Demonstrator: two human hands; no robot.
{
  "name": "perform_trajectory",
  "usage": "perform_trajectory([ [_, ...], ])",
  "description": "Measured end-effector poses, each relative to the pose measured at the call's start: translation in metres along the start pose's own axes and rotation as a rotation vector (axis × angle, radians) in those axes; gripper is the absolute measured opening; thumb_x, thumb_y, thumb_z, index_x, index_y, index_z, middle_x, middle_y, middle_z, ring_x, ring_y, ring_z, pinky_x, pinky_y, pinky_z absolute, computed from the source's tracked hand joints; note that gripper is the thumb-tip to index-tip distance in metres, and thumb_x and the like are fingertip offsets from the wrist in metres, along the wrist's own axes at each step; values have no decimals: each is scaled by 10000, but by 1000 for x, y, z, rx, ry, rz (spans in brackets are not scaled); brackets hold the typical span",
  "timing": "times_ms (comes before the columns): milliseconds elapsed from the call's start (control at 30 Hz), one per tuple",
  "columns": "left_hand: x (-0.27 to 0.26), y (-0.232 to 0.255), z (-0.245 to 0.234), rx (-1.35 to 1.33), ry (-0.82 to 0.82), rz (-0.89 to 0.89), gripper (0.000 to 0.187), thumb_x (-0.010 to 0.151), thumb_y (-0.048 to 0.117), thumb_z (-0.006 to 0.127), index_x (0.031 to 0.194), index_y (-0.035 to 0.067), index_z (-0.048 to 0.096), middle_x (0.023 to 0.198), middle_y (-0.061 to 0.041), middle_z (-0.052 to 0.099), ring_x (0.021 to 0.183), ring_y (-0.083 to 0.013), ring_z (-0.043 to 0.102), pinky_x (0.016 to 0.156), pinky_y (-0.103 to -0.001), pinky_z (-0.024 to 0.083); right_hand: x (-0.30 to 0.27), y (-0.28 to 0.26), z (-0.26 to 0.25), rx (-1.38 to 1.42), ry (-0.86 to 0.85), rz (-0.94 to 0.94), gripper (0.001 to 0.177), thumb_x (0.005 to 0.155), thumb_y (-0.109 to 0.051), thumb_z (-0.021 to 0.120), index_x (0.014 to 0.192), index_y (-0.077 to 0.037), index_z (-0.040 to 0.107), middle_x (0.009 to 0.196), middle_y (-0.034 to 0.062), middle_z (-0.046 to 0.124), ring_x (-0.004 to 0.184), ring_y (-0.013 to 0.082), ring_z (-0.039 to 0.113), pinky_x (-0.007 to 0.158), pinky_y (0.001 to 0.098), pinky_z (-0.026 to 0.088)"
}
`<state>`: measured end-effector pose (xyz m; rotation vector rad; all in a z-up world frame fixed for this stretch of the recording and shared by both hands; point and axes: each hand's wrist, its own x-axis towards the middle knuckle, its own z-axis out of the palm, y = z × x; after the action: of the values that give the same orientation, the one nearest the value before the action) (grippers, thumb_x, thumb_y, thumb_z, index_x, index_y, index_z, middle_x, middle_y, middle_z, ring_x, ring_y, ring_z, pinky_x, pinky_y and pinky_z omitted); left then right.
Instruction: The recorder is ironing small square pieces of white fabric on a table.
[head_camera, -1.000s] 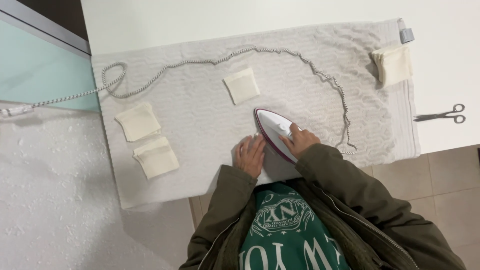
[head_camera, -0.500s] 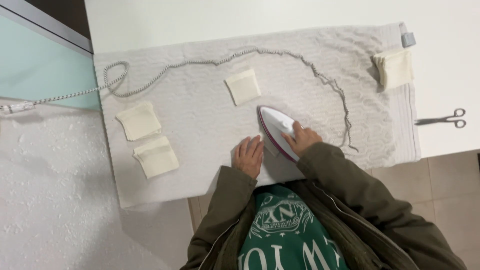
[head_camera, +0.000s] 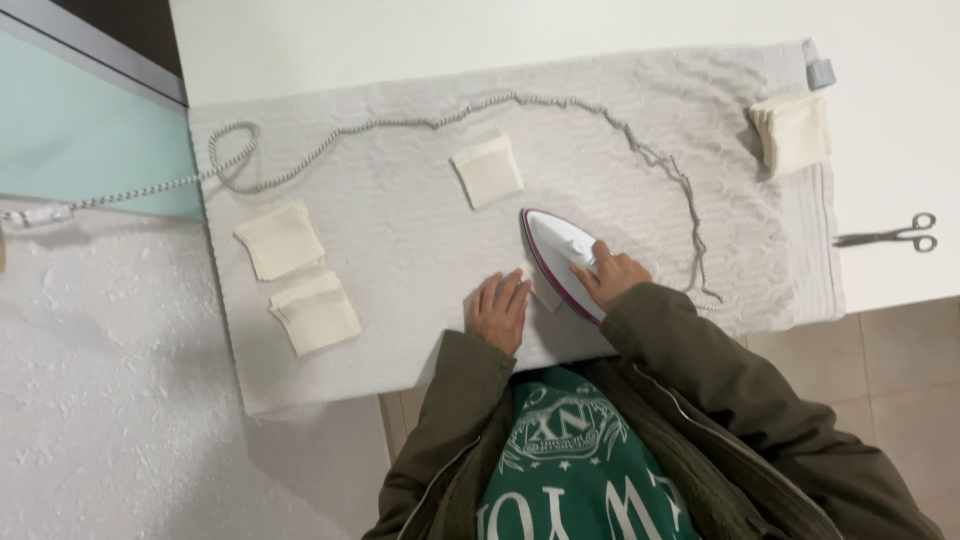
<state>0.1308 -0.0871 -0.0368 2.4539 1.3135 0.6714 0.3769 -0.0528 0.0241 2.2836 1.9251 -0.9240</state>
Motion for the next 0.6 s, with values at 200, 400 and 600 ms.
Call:
perform_trajectory([
  [200,5,2,-9,-36,17,-3,365,974,156,666,1336,110,669,1488,-54,558,1359,-316,499,1099,-473,417,4,-5,5,8,112,-65,539,1006,-530,558,1128,-5,582,694,259,704,621,419,708,551,531,571],
  [400,3,1,-4,-61,36,0,359,956,140,661,1312,94,665,1460,-64,567,1348,-328,494,1103,-488,412,5,-11,1,46,-94,16,551,1011,-526,530,1204,-10,555,778,278,724,674,416,753,617,529,600],
  [600,-3,-3,4,-146,64,-42,364,967,107,662,1326,48,663,1420,-103,585,1342,-309,517,1091,-485,406,-3,-11,6,36,-165,32,577,970,-545,555,1253,-42,543,854,285,706,780,435,744,691,528,595],
])
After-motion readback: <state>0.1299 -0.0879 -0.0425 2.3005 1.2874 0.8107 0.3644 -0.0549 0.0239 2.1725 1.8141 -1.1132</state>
